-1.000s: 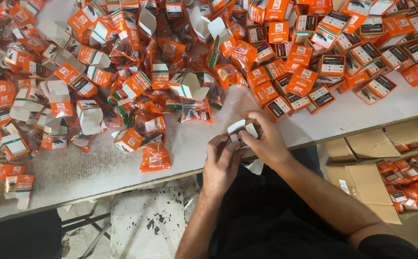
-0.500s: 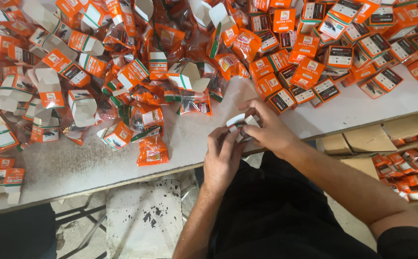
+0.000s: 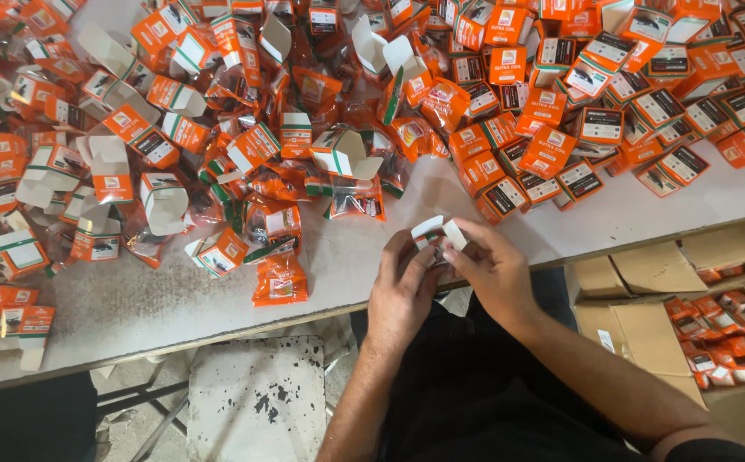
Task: The person picks up small plastic-wrapped items from a large pile on the table, places each item into a small orange paper box, folds the box flaps closed, and sets the finished box back onto the table, repeating this cycle continuously.
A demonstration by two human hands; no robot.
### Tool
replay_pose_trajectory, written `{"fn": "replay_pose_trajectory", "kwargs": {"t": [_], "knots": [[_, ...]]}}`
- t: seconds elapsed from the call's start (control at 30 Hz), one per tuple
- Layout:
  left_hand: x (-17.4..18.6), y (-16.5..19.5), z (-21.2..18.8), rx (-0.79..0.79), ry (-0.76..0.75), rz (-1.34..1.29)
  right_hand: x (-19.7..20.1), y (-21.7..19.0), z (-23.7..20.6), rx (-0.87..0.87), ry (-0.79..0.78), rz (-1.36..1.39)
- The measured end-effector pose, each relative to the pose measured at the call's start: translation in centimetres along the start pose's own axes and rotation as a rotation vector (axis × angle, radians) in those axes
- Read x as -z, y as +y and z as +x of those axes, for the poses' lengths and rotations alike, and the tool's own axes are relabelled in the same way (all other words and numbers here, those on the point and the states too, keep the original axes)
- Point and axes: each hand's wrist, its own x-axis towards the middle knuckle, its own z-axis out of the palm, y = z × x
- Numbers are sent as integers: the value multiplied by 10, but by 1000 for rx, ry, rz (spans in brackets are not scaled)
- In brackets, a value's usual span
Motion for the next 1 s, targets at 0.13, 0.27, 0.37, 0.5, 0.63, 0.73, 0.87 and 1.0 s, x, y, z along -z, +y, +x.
{"fn": "replay_pose_trajectory", "kwargs": {"t": [0.13,0.27,0.37,0.5,0.63,0.73,0.87,1.0], "knots": [[0,-1,0,2,-10,23,2,-10,1,171,-94,-171],[2,-1,2,-22,-8,12,9,-18,10,374,-257,-359],[5,-2,5,-27,-27,-24,22,-22,28,-9,-393,-103],[6,-2,9,-27,-48,-84,27,-24,45,-412,-317,27],[7,-2,7,-20,-55,-87,27,-28,61,-510,-402,141],[8,-3,6,-23,-60,-89,23,-27,61,-486,-472,4],[6,-3,5,-22,-30,-94,22,-29,53,-211,-519,-164],[2,-5,3,-44,14,-140,33,-42,47,552,-634,-542]]}}
